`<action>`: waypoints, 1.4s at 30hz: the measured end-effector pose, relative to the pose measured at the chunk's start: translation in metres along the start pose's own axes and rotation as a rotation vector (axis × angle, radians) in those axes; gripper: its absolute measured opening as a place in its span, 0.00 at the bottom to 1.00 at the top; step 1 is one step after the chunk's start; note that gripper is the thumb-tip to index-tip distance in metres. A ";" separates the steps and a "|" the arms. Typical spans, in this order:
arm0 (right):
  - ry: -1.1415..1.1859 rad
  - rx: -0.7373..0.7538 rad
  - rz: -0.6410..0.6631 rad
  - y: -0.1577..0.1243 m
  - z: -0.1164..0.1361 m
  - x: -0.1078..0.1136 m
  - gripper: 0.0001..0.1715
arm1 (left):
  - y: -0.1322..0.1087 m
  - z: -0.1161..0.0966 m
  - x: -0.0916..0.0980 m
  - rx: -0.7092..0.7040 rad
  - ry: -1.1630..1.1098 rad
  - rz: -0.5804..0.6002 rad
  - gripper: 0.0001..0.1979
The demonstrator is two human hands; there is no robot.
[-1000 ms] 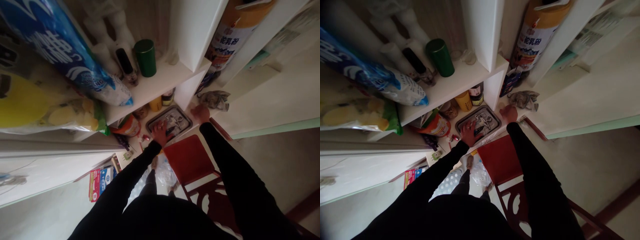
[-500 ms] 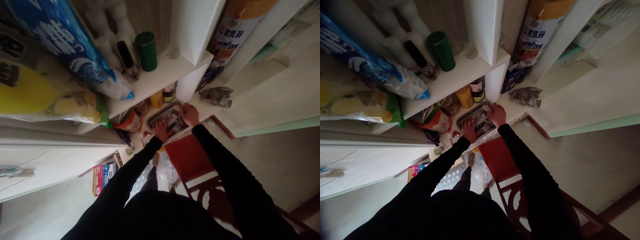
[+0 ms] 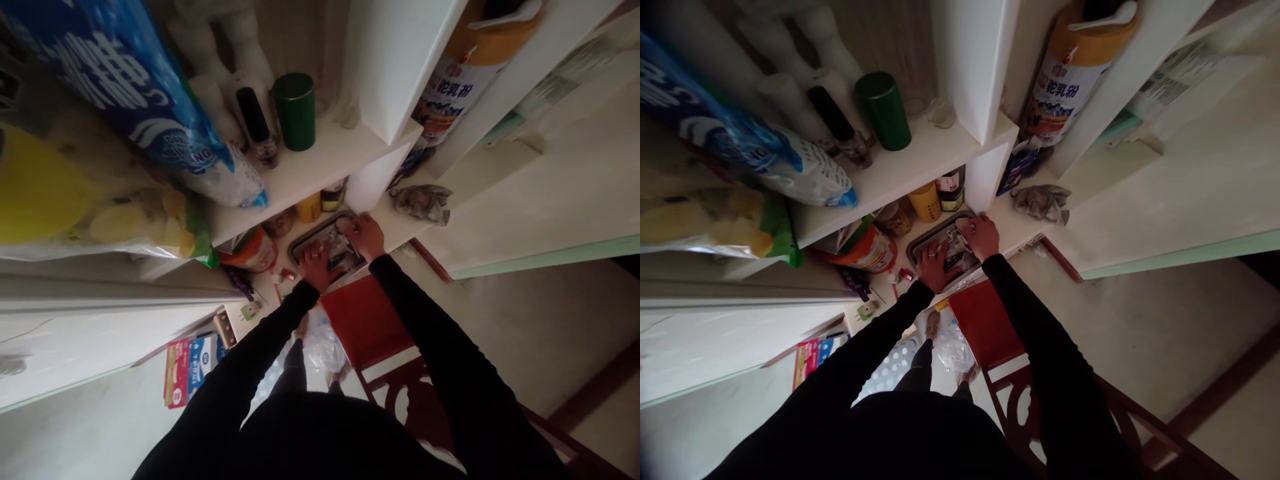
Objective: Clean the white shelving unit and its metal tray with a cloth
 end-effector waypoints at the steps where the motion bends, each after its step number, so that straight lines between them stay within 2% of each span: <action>1: 0.037 -0.006 -0.059 0.002 -0.009 0.007 0.13 | 0.000 0.000 0.000 0.001 0.000 0.005 0.46; 4: 0.034 -0.087 -0.197 0.022 -0.044 0.030 0.19 | -0.001 -0.002 0.001 0.009 0.007 0.022 0.45; 8: -0.127 -0.131 -0.178 0.071 -0.079 0.049 0.19 | -0.002 -0.006 0.006 0.008 0.016 0.027 0.45; 11: -0.169 -0.157 -0.150 0.099 -0.093 0.051 0.16 | -0.003 -0.006 0.007 0.008 0.035 0.043 0.48; 13: -0.206 -0.179 -0.127 0.110 -0.098 0.048 0.19 | -0.003 -0.005 0.004 0.004 0.055 0.055 0.50; 15: -0.211 -0.187 -0.115 0.114 -0.101 0.044 0.20 | -0.002 -0.003 0.001 -0.003 0.075 0.059 0.50; 18: -0.117 -0.200 -0.149 0.112 -0.102 0.042 0.14 | -0.002 -0.001 -0.003 -0.009 0.092 0.054 0.49; 21: 0.097 -0.235 -0.224 0.102 -0.102 0.045 0.09 | -0.001 -0.001 -0.003 -0.013 0.075 0.056 0.49; 24: 0.501 -0.281 -0.307 0.080 -0.104 0.047 0.11 | -0.002 -0.003 0.000 -0.010 0.055 0.066 0.48; 26: 0.737 -0.324 -0.279 0.059 -0.105 0.043 0.16 | -0.002 -0.004 0.003 -0.006 0.053 0.064 0.47; 28: 0.878 -0.358 -0.218 0.034 -0.104 0.038 0.22 | -0.001 -0.004 0.004 -0.005 0.054 0.058 0.45; 35: 1.003 -0.359 -0.156 -0.044 -0.081 0.045 0.26 | 0.000 -0.005 0.008 -0.007 0.086 0.055 0.44; 42: 1.057 -0.212 -0.115 -0.082 -0.054 0.064 0.26 | 0.001 -0.004 0.009 0.006 0.116 0.063 0.46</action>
Point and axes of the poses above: each hand's wrist, its own y-axis towards the middle knuckle, its own x-axis out of the back of the hand, z = x × y, the point moved 4 cm from there along y, towards the middle knuckle, and after that the axes turned 4 degrees about -y, right-handed, at the moved point
